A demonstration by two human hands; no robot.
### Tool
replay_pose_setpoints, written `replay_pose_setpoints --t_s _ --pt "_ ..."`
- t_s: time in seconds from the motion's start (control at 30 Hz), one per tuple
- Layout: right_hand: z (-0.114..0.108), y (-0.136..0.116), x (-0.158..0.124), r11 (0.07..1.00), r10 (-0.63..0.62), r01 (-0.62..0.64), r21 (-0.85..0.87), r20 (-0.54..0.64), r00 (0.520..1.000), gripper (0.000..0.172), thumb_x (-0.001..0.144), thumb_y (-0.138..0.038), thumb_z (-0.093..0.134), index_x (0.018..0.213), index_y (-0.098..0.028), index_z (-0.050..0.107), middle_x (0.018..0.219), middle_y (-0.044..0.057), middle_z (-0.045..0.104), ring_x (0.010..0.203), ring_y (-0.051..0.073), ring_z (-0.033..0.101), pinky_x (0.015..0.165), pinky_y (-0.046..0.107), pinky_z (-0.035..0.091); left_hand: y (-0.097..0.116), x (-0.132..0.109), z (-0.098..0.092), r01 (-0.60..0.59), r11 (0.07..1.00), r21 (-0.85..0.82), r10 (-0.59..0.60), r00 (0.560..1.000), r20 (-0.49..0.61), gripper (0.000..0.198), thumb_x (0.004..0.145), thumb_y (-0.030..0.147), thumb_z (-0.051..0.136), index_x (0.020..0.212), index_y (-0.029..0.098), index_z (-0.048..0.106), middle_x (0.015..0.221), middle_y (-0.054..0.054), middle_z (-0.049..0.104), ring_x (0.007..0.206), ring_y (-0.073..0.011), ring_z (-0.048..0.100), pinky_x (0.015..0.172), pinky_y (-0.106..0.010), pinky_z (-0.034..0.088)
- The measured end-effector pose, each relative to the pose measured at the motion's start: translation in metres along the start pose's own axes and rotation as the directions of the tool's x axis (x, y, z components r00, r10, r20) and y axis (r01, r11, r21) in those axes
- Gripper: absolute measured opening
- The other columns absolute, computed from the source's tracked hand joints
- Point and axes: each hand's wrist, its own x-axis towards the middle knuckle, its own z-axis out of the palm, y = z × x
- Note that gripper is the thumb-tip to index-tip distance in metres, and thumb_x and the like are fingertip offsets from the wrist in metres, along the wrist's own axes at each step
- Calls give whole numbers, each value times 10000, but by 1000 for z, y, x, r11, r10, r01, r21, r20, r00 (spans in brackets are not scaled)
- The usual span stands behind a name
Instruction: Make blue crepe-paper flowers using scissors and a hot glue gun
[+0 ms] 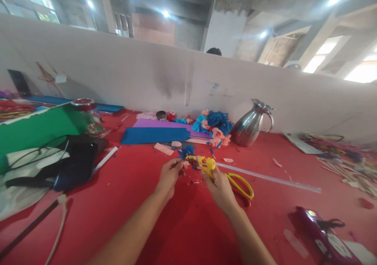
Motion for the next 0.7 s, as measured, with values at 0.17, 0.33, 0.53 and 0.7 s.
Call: replay_pose_setpoints --t_s 0.17,0.33,0.53,0.7 --pt "-1 -1 -1 1000 -20 20 -9 -21 1000 290 887 -420 406 754 -187 516 596 23 572 541 182 550 539 257 300 0 1 0 -21 1000 19 21 1000 -19 239 536 345 729 638 146 644 565 12 596 457 -77 478 489 -217 372" --pt "-3 -3 -3 996 -39 45 76 -84 996 303 887 -436 417 720 -196 494 574 0 537 512 152 491 521 246 298 -1 2 1 -48 997 68 50 999 -22 198 561 333 694 560 153 614 539 15 587 420 -70 464 461 -209 338" --pt "0 -4 -3 994 -21 28 110 -58 998 302 881 -440 432 708 -200 489 555 -15 507 491 138 450 495 240 279 -4 2 1 -105 985 136 107 994 -10 187 606 307 660 510 158 601 498 26 553 405 -78 451 446 -208 313" --pt "1 -3 -2 998 -13 16 57 -54 998 289 881 -425 424 755 -189 533 576 3 538 516 160 503 517 247 309 -5 1 0 -134 981 138 137 991 -7 164 633 301 635 558 156 630 536 23 569 439 -82 464 473 -212 336"
